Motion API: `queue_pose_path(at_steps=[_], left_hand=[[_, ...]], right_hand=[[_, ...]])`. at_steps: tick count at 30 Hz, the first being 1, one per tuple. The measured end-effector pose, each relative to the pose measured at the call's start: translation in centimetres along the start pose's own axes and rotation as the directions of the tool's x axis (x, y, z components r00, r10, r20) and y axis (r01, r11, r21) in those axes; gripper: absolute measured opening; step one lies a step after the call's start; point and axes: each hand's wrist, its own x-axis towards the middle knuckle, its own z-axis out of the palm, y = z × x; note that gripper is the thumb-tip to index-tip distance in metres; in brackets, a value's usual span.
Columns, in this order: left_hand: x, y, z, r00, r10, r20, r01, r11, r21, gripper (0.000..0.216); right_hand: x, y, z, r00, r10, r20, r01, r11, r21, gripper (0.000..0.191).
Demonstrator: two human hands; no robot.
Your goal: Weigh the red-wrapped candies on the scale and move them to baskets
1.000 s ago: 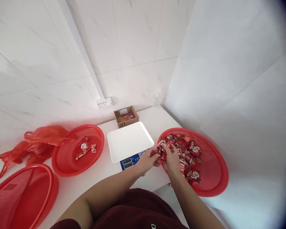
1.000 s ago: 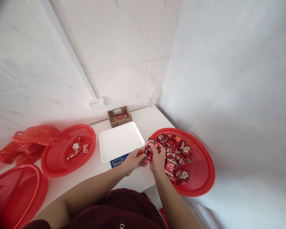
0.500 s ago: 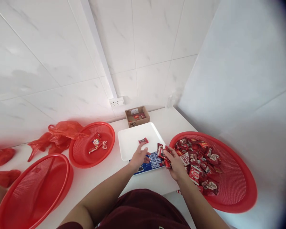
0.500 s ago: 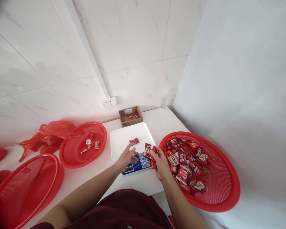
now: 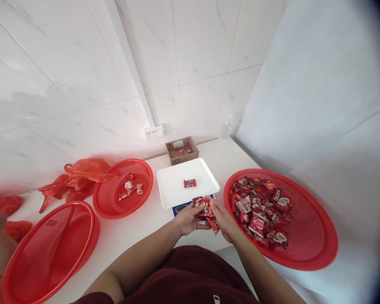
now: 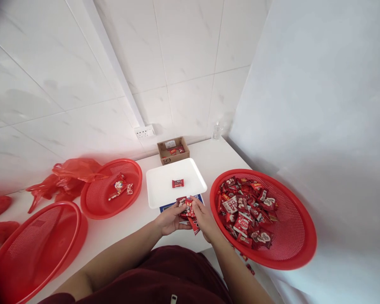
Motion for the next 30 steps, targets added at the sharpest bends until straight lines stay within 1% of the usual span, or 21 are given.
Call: queue_pose_path(at_steps=[3,6,8,9,11,13,15,16,17,18,20,21,22,23,26,27,28,29,30], left_hand=[[0.0,-0.2,-0.1,0.999,0.018,0.026,-0.018,1.0,0.0,0.045],[-0.2,-0.4,-0.2,1.0,0.005,0.026,-0.004,0.999,-0.035,0.045],[-0.3,-0.4,-0.5,1.0,-0.016,0.011,0.017,0.997,-0.071,0.042],[-0.4,-0.3,-0.7,1.0,-0.027,-0.006,0.026,0.995,-0.093,0.04],[-0.6,-0.2,-1.2,0.998,-0.046,-0.053,0.038,0.989,-0.144,0.034],[-0.9,0.0,-1.9,0.993,-0.047,-0.109,0.024,0.979,-0.205,0.031],[-1.3,0.2,-2.9,0.985,-0.048,-0.163,0.004,0.966,-0.259,0.03],[-1.5,0.3,-3.4,0.981,-0.054,-0.188,-0.001,0.961,-0.278,0.03],[-1.7,0.3,-3.9,0.976,-0.062,-0.21,-0.001,0.957,-0.291,0.031],[-1.8,0.3,-4.3,0.971,-0.074,-0.225,0.003,0.954,-0.3,0.031],[-2.2,0.2,-5.0,0.966,-0.084,-0.244,0.005,0.952,-0.307,0.03],[-2.4,0.1,-5.3,0.964,-0.084,-0.251,0.003,0.952,-0.307,0.029],[-2.5,0.0,-5.4,0.962,-0.084,-0.259,0.001,0.952,-0.305,0.027],[-2.7,-0.1,-5.5,0.961,-0.082,-0.265,-0.002,0.953,-0.302,0.026],[-3.0,-0.4,-5.3,0.958,-0.077,-0.277,-0.005,0.958,-0.286,0.024],[-3.0,-0.5,-5.2,0.959,-0.077,-0.274,-0.003,0.96,-0.281,0.023],[-3.0,-0.6,-5.1,0.961,-0.074,-0.268,-0.002,0.961,-0.276,0.023],[-3.0,-0.7,-4.9,0.964,-0.072,-0.256,0.001,0.963,-0.269,0.022],[-3.0,-0.9,-4.8,0.968,-0.069,-0.243,0.004,0.966,-0.26,0.023]], right_hand=[[0.1,-0.2,-0.2,0.998,-0.031,0.061,0.041,0.983,-0.177,0.053],[0.1,-0.9,-0.3,0.992,-0.013,0.128,0.056,0.942,-0.331,0.057],[0.1,-1.2,-0.2,0.986,0.002,0.168,0.059,0.931,-0.359,0.056],[0.1,-1.3,-0.1,0.985,0.009,0.174,0.052,0.938,-0.342,0.054],[0.3,-1.1,0.1,0.987,0.045,0.153,-0.006,0.969,-0.249,0.048],[0.7,-0.8,0.4,0.986,0.14,0.087,-0.13,0.986,-0.105,0.041],[1.4,-0.7,0.6,0.962,0.274,0.004,-0.273,0.959,0.076,0.034],[1.9,-0.8,0.8,0.944,0.328,-0.033,-0.317,0.931,0.18,0.03],[2.5,-1.1,0.9,0.932,0.358,-0.059,-0.327,0.9,0.289,0.026],[3.1,-1.4,1.0,0.931,0.358,-0.071,-0.303,0.867,0.396,0.022],[4.3,-2.3,1.2,0.96,0.276,-0.05,-0.204,0.811,0.549,0.021],[4.9,-2.7,1.2,0.974,0.222,-0.033,-0.163,0.802,0.575,0.023],[5.3,-3.0,1.3,0.982,0.185,-0.026,-0.139,0.816,0.562,0.027],[5.6,-3.1,1.4,0.985,0.172,-0.028,-0.133,0.847,0.515,0.031],[5.1,-2.6,1.6,0.974,0.222,-0.051,-0.2,0.941,0.274,0.045],[4.5,-2.2,1.7,0.971,0.239,-0.011,-0.233,0.953,0.192,0.047],[3.7,-1.8,1.8,0.965,0.252,0.07,-0.258,0.959,0.113,0.048],[2.8,-1.4,2.0,0.949,0.26,0.177,-0.27,0.962,0.032,0.048],[1.9,-0.9,2.1,0.921,0.265,0.284,-0.262,0.964,-0.049,0.048]])
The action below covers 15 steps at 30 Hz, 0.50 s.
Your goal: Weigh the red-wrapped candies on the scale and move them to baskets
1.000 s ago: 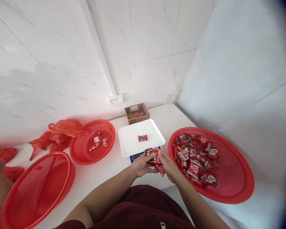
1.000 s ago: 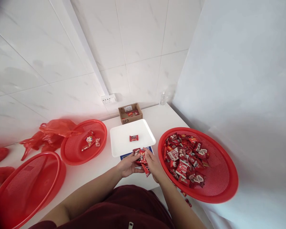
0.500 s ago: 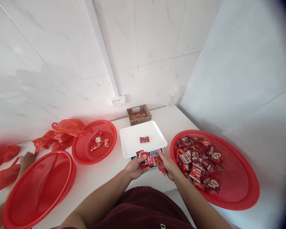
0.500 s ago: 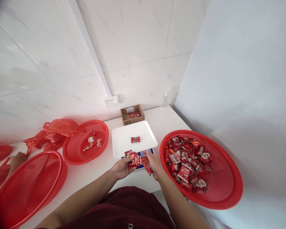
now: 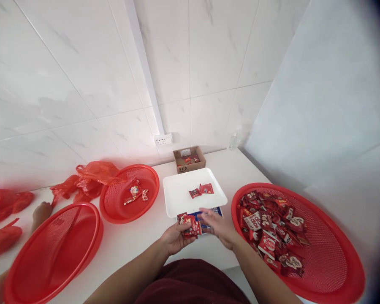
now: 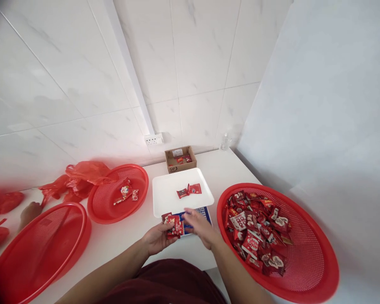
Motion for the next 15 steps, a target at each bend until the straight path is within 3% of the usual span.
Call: queue_pose_path(at_steps=[2,6,12,15], left_hand=[[0.1,-0.4,0.1,1.0,-0.001,0.029,0.0,1.0,0.028,0.025],[0.4,-1.0,0.5,0.998,-0.015,0.059,0.01,0.997,0.078,0.031],[0.2,-1.1,0.4,0.997,-0.056,0.056,0.049,0.992,0.116,0.025],[0.0,-1.2,0.0,0.999,-0.045,0.026,0.04,0.986,0.165,0.024]], right_hand=[[-1.0,1.1,0.7,0.991,-0.012,0.136,0.034,0.986,-0.162,0.05],[-1.5,2.5,1.1,0.993,-0.087,0.08,0.109,0.936,-0.333,0.052],[-2.0,2.5,-0.6,0.996,-0.084,0.008,0.083,0.97,-0.229,0.035],[-2.8,2.1,-2.5,0.992,-0.094,-0.088,0.084,0.99,-0.11,0.035]])
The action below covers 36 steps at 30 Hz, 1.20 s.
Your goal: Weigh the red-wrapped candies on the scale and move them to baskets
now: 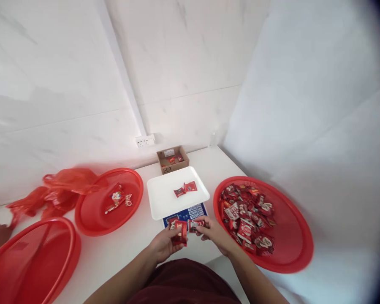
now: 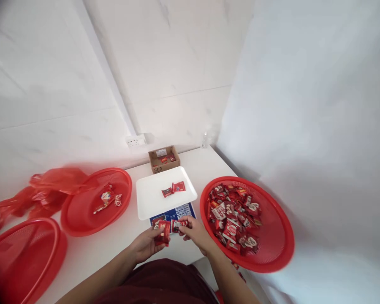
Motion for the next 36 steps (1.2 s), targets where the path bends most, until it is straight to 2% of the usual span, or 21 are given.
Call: queue_pose_path(at_steps=[2,5,6,8,10,12,14,17,19,22,26,29,32,34,36], left_hand=[[0.0,0.0,-0.1,0.999,-0.008,-0.033,0.009,1.0,0.016,0.022],[0.0,0.1,-0.2,0.997,-0.02,-0.069,0.02,1.0,0.011,0.02],[0.0,0.1,-0.1,0.997,-0.025,-0.074,0.026,1.0,0.009,0.019],[-0.1,0.3,0.1,0.996,-0.037,-0.079,0.038,0.999,0.012,0.02],[-0.1,0.4,0.3,0.996,-0.046,-0.081,0.047,0.999,0.018,0.02],[-0.1,0.4,0.7,0.995,-0.047,-0.082,0.049,0.999,0.019,0.019],[0.0,0.3,1.0,0.995,-0.056,-0.079,0.058,0.998,0.023,0.018],[0.0,0.2,1.3,0.995,-0.076,-0.062,0.078,0.996,0.033,0.018],[0.1,0.1,1.2,0.996,-0.074,-0.052,0.075,0.997,0.035,0.019],[0.1,0.2,0.8,0.996,-0.055,-0.066,0.058,0.998,0.033,0.019],[0.0,0.6,0.5,0.995,-0.048,-0.093,0.051,0.998,0.038,0.018],[0.0,0.6,0.7,0.994,-0.054,-0.098,0.058,0.998,0.039,0.018],[0.4,0.4,0.9,0.996,-0.059,-0.073,0.062,0.997,0.037,0.018],[0.6,0.2,1.0,0.997,-0.062,-0.056,0.065,0.997,0.036,0.018],[0.8,0.0,1.0,0.997,-0.064,-0.045,0.065,0.997,0.035,0.02]], right_hand=[[-0.4,0.0,-2.2,0.99,0.0,-0.141,0.012,0.996,0.085,0.039],[-1.1,0.4,-6.8,0.932,-0.013,-0.363,0.055,0.993,0.105,0.039],[-1.4,0.6,-8.4,0.912,-0.032,-0.408,0.056,0.997,0.045,0.038],[-1.7,1.3,-11.4,0.884,-0.095,-0.458,0.003,0.98,-0.197,0.034],[-1.5,2.0,-13.6,0.827,-0.199,-0.526,-0.101,0.867,-0.488,0.036],[-0.7,2.7,-14.7,0.791,-0.282,-0.543,-0.218,0.699,-0.681,0.046],[0.3,3.2,-14.8,0.808,-0.303,-0.505,-0.282,0.555,-0.783,0.055],[1.6,3.4,-14.4,0.865,-0.262,-0.429,-0.292,0.433,-0.853,0.056],[1.9,3.3,-14.5,0.885,-0.243,-0.398,-0.291,0.38,-0.878,0.051],[1.3,3.0,-15.4,0.868,-0.253,-0.427,-0.346,0.31,-0.886,0.034],[0.7,2.5,-16.6,0.819,-0.253,-0.514,-0.441,0.296,-0.847,0.028],[1.5,2.3,-15.8,0.849,-0.256,-0.462,-0.381,0.308,-0.871,0.034],[3.0,2.6,-13.9,0.889,-0.237,-0.393,-0.307,0.327,-0.894,0.049],[3.6,2.9,-12.8,0.889,-0.23,-0.397,-0.309,0.338,-0.889,0.057],[3.8,3.1,-12.4,0.877,-0.235,-0.419,-0.328,0.345,-0.88,0.055]])
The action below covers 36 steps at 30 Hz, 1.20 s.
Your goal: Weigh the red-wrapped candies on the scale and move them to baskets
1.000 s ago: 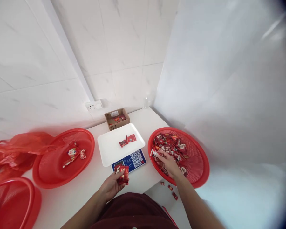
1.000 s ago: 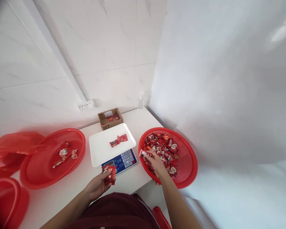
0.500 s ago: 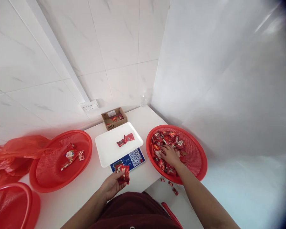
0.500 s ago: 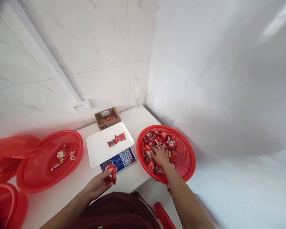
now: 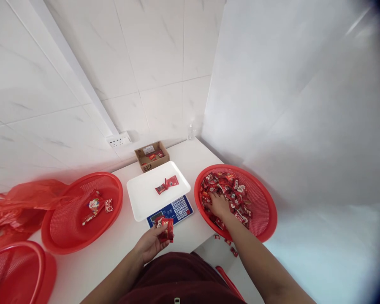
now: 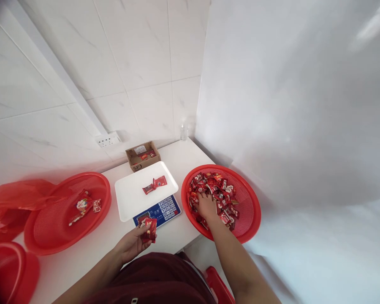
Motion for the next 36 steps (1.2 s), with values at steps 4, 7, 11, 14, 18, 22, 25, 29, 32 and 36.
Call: queue_pose_path(at_steps=[4,7,11,14,18,22,25,29,32,36], left_hand=[[0.0,-0.1,-0.1,1.0,-0.001,-0.006,0.001,1.0,0.005,0.021],[-0.2,-0.2,-0.5,1.0,0.003,-0.011,-0.003,1.0,0.0,0.021],[-0.4,-0.3,-0.8,1.0,0.002,-0.015,-0.002,1.0,0.004,0.021],[-0.4,-0.4,-0.7,1.0,0.001,-0.018,-0.001,1.0,0.008,0.021],[-0.4,-0.3,-0.4,1.0,0.007,-0.01,-0.007,1.0,0.02,0.02],[-0.4,-0.3,-0.7,1.0,0.012,-0.02,-0.012,1.0,0.012,0.021],[-0.5,-0.4,-1.0,0.999,0.007,-0.032,-0.007,1.0,-0.005,0.022],[-0.6,-0.5,-1.0,1.0,-0.007,-0.026,0.006,1.0,-0.029,0.02],[-0.6,-0.6,-0.8,1.0,-0.008,-0.016,0.007,0.999,-0.044,0.019],[-0.6,-0.6,-0.8,0.999,0.04,0.031,-0.038,0.996,-0.083,0.022]], right_hand=[[-0.3,0.8,-0.4,0.998,0.052,-0.038,-0.052,0.999,-0.005,0.049],[-0.5,1.0,-0.9,0.984,0.119,-0.133,-0.118,0.993,0.014,0.046],[-0.5,-0.7,-0.7,0.987,0.071,-0.146,-0.025,0.955,0.296,0.045],[-0.3,-2.0,0.0,1.0,0.022,-0.007,-0.017,0.892,0.451,0.052],[-0.1,-1.5,0.2,0.997,0.056,0.056,-0.075,0.898,0.434,0.047],[-0.2,0.1,-1.4,0.996,0.091,0.014,-0.087,0.878,0.47,0.04],[-0.4,-0.2,-3.4,0.992,0.115,-0.06,-0.063,0.832,0.551,0.039],[-0.7,-4.0,-5.9,0.998,0.053,-0.02,0.002,0.318,0.948,0.037],[-1.1,-7.9,-6.9,0.995,-0.08,0.051,-0.052,-0.01,0.999,0.048],[-2.7,-10.9,-5.7,0.979,-0.167,0.12,-0.074,0.254,0.964,0.053]])
